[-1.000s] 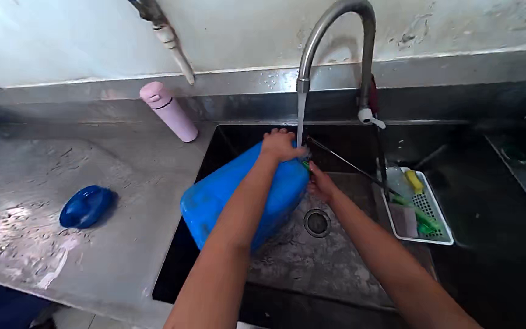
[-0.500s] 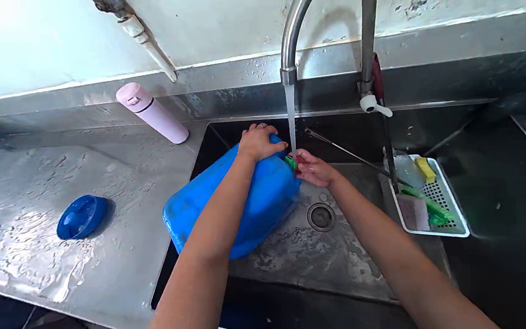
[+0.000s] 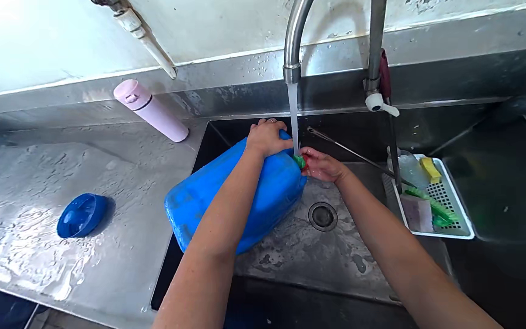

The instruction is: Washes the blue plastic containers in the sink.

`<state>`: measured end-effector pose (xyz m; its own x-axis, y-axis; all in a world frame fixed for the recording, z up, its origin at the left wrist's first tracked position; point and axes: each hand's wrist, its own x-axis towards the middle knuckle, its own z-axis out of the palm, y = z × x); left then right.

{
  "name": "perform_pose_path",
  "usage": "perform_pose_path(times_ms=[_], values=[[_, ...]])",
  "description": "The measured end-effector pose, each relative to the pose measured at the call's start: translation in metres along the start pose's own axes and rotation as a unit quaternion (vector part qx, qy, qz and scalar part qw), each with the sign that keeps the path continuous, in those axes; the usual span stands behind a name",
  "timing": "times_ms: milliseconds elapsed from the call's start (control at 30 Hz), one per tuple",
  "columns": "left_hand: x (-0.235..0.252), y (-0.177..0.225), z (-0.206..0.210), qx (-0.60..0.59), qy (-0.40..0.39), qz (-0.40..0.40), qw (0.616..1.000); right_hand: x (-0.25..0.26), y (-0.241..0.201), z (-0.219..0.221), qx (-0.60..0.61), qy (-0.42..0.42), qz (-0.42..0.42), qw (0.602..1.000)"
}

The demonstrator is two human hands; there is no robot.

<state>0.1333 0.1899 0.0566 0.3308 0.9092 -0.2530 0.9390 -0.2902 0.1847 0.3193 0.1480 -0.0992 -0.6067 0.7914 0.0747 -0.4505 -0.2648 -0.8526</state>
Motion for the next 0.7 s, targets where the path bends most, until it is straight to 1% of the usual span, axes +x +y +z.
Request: perform_pose_path(times_ms=[67,133,267,333,367,433,467,500,600,700], values=[[0.000,0.001,0.000,0.002,-0.004,-0.005,1.000,-0.002,0.004,0.002,0.021,0.022,-0.045,0.999],[0.000,-0.001,0.000,0.000,-0.004,-0.012,1.000,0.000,0.005,0.006,0.013,0.043,-0.064,0.997],[-0.004,-0.007,0.002,-0.004,0.008,-0.005,1.000,0.005,0.006,0.007,-0.007,0.031,-0.055,0.998],[-0.005,-0.008,0.002,-0.006,0.011,-0.007,1.000,0.005,0.006,0.008,-0.007,0.038,-0.029,0.999],[-0.004,-0.007,0.002,-0.010,0.012,-0.010,1.000,0.003,0.005,0.011,-0.020,0.055,-0.002,0.998],[-0.003,-0.005,0.001,-0.012,0.009,-0.018,1.000,0.005,-0.001,0.027,-0.048,0.117,0.071,0.989],[-0.002,-0.004,0.000,-0.010,0.008,-0.019,1.000,0.006,-0.006,0.030,-0.059,0.130,0.094,0.985],[-0.001,-0.003,0.001,-0.010,0.008,-0.018,1.000,0.005,-0.008,0.029,-0.076,0.123,0.095,0.985],[-0.004,-0.011,0.003,-0.009,0.014,-0.008,1.000,0.001,-0.009,0.022,-0.118,0.066,0.031,0.990],[-0.006,-0.020,0.003,-0.017,0.016,-0.014,1.000,0.006,-0.003,0.021,-0.090,0.050,-0.041,0.994]])
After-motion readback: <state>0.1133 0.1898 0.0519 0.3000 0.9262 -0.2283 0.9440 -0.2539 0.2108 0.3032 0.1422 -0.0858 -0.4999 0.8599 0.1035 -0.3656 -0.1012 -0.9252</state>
